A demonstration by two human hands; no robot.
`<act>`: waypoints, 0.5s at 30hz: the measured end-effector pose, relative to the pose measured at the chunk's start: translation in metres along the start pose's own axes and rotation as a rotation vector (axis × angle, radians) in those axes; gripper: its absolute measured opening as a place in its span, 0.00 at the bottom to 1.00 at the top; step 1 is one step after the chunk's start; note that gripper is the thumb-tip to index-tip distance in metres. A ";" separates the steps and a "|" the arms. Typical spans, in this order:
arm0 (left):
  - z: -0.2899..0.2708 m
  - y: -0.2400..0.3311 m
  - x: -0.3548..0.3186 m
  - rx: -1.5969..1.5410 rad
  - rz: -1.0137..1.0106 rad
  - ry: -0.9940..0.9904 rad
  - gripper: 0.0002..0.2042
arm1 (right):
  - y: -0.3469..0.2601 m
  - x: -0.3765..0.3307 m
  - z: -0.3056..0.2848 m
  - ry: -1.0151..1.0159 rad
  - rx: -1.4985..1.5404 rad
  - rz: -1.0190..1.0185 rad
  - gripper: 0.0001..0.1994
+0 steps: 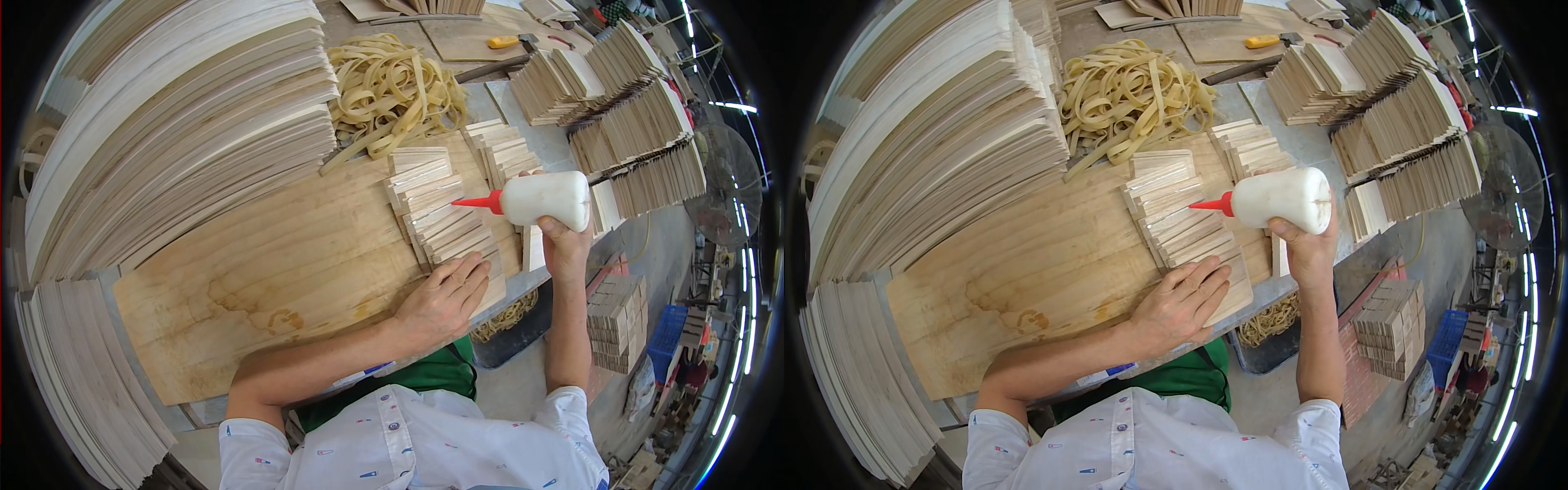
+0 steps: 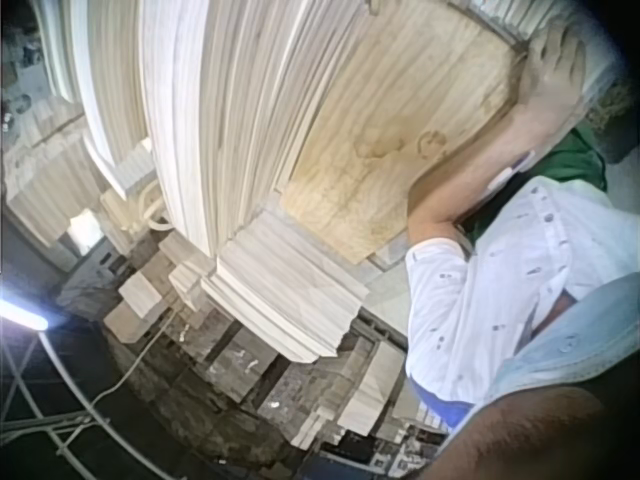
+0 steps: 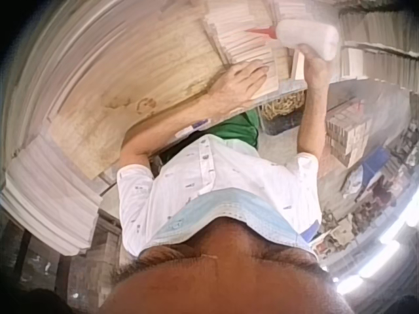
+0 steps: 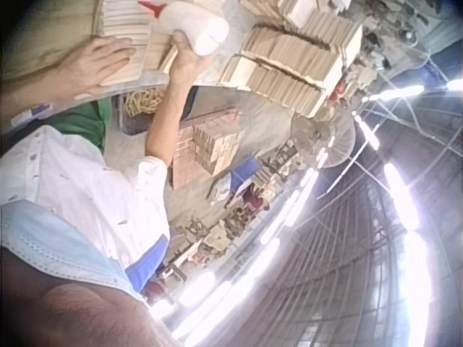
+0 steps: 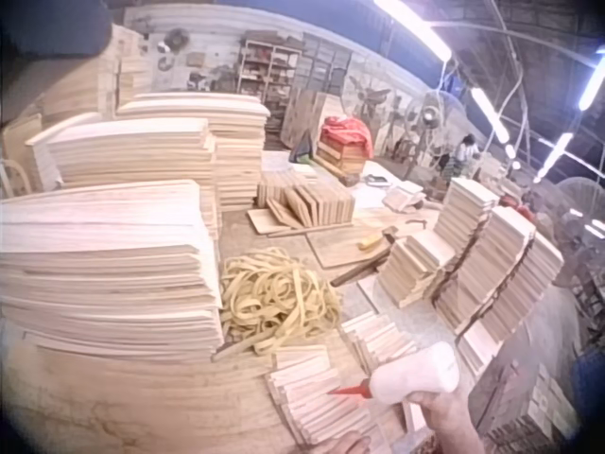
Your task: Glue and assemble small wooden pieces into a rectangular box structure.
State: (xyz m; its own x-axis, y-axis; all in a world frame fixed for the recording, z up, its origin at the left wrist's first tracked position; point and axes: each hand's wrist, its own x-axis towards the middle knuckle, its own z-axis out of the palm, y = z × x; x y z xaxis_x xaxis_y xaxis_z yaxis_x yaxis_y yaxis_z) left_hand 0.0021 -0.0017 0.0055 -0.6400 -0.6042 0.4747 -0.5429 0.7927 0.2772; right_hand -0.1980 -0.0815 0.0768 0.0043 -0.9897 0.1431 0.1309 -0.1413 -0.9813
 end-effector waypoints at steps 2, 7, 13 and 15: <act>-0.001 0.000 0.000 -0.008 -0.001 -0.004 0.34 | 0.000 0.001 -0.009 0.021 -0.022 -0.006 0.35; -0.001 -0.001 0.000 -0.003 0.005 -0.010 0.34 | -0.003 -0.001 -0.023 0.107 -0.160 -0.065 0.34; -0.002 0.000 0.000 -0.014 0.001 -0.012 0.33 | -0.013 -0.023 -0.005 0.017 0.024 -0.031 0.36; -0.001 0.000 0.001 -0.016 0.001 -0.011 0.33 | -0.006 -0.027 0.005 -0.009 0.063 -0.024 0.37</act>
State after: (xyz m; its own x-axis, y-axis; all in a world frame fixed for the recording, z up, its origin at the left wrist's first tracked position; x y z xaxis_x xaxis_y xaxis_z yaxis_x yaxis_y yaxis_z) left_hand 0.0021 -0.0017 0.0070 -0.6467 -0.6038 0.4661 -0.5334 0.7948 0.2896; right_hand -0.1935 -0.0539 0.0799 0.0095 -0.9858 0.1679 0.1937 -0.1629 -0.9674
